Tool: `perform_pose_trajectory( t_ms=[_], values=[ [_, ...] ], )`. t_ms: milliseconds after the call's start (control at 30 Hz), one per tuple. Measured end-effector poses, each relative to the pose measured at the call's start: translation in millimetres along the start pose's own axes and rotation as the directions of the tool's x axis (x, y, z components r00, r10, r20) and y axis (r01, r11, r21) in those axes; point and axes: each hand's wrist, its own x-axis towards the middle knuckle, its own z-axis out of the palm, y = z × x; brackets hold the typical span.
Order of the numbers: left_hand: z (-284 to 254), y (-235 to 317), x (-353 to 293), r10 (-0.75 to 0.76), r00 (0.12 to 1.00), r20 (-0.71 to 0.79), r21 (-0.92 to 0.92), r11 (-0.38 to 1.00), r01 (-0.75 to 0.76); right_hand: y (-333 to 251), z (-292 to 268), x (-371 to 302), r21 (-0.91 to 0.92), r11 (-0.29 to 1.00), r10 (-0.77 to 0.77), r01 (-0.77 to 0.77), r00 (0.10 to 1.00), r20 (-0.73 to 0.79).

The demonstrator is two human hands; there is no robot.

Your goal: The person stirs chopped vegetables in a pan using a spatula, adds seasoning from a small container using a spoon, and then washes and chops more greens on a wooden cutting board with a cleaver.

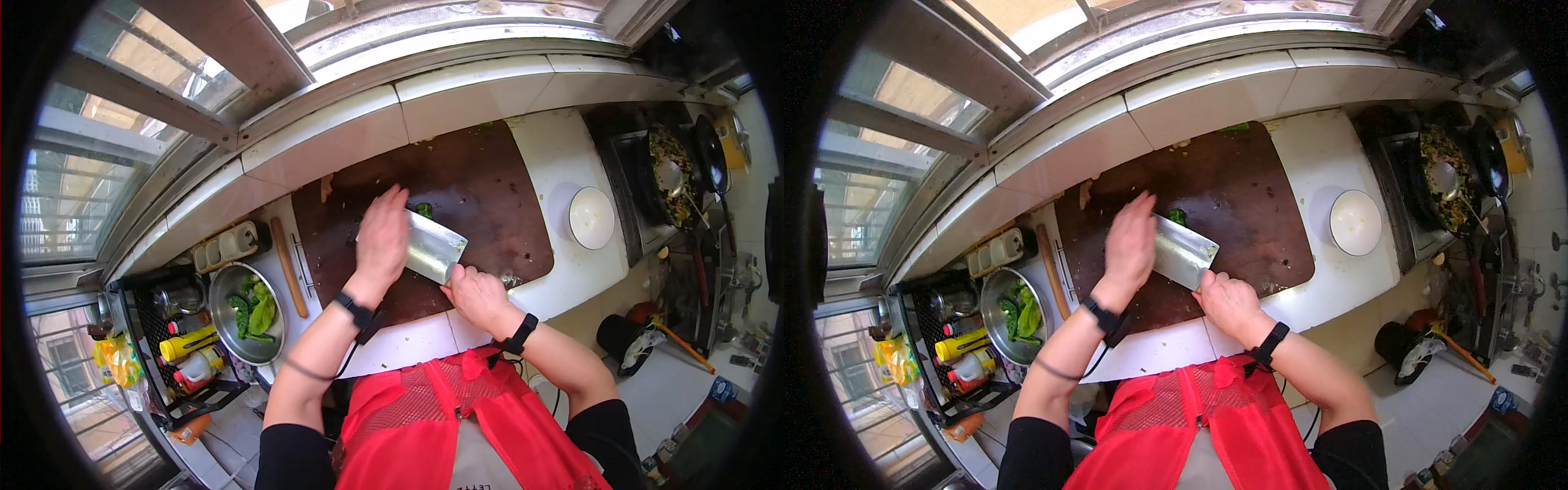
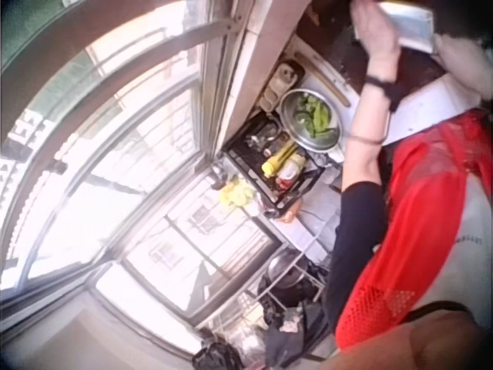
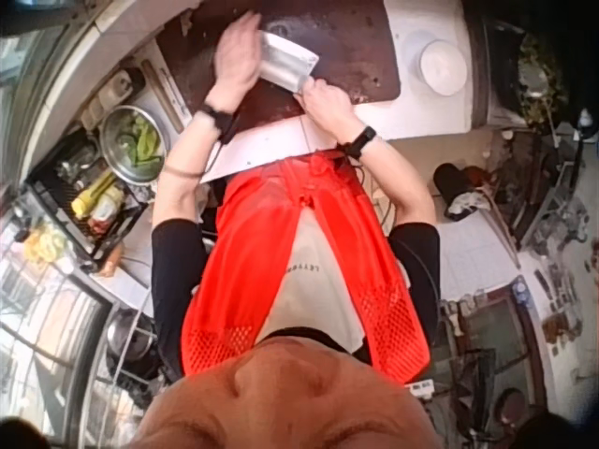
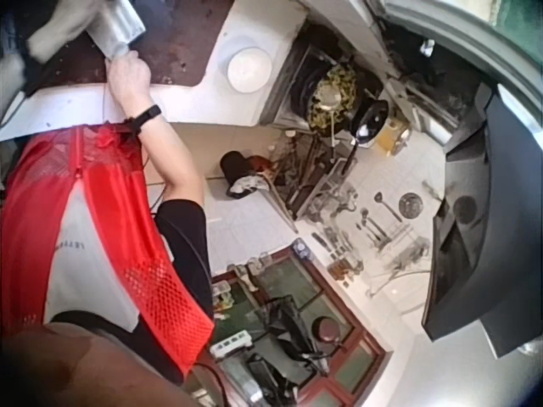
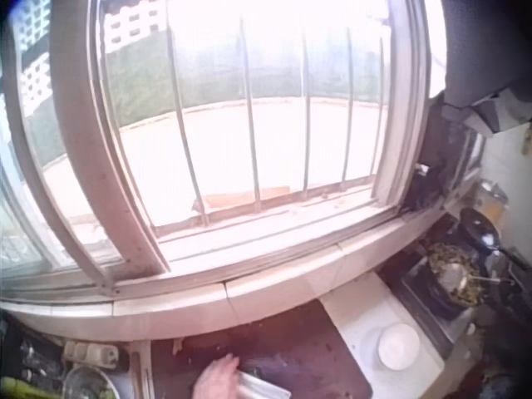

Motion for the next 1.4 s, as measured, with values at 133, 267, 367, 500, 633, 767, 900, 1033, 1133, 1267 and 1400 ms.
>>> perform_pose_trajectory(
  t_ms=[133,267,367,500,633,767,900,1033,1133,1267,1400],
  values=[
    [38.4,-14.5,29.9,-0.013,0.991,0.13,0.129,0.992,-0.004,16.8,-7.9,4.7,-0.025,0.995,-0.098,0.099,0.994,0.037],
    [43.9,-20.5,26.7,-0.107,0.966,0.234,0.134,0.988,0.077,19.2,-5.2,6.4,0.045,0.995,-0.094,0.091,0.993,0.072],
    [44.7,-26.8,34.8,-0.039,0.979,0.2,0.167,0.986,0.005,21.9,2.4,13.0,0.079,0.992,-0.104,0.102,0.994,0.021],
    [43.8,-33.4,38.3,-0.026,0.977,0.21,0.17,0.985,-0.011,22.5,-4.9,15.6,0.069,0.981,-0.178,0.184,0.98,-0.084],
    [39.8,-12.2,73.9,-0.013,0.971,0.24,0.098,0.995,-0.011,31.8,-25.9,4.7,0.109,0.988,-0.1,0.111,0.99,-0.104],
    [74.4,-11.9,82.9,0.01,0.957,0.289,0.227,0.971,-0.079,36.2,-19.4,8.4,0.159,0.987,0.033,-0.021,0.997,-0.073],
    [81.0,-13.6,77.7,0.011,0.958,0.288,0.173,0.983,-0.064,38.3,-10.5,9.8,0.216,0.974,0.057,-0.061,0.998,0.023],
    [83.6,-13.3,84.0,-0.002,0.959,0.283,0.132,0.991,-0.037,29.2,0.8,8.3,0.217,0.971,0.107,-0.1,0.994,-0.019],
    [77.4,-14.9,92.0,0.115,0.968,0.223,0.045,0.991,-0.128,46.2,1.5,23.4,0.216,0.975,0.072,-0.049,0.992,-0.101],
    [39.1,-10.3,72.6,-0.056,0.99,0.127,0.092,0.995,0.045,26.6,-15.3,1.3,0.216,0.975,-0.029,0.055,0.992,-0.12],
    [51.2,-36.9,30.5,-0.136,0.986,0.101,0.233,0.966,0.11,17.3,4.4,6.4,0.164,0.984,-0.062,0.064,0.998,-0.02]
  ],
)
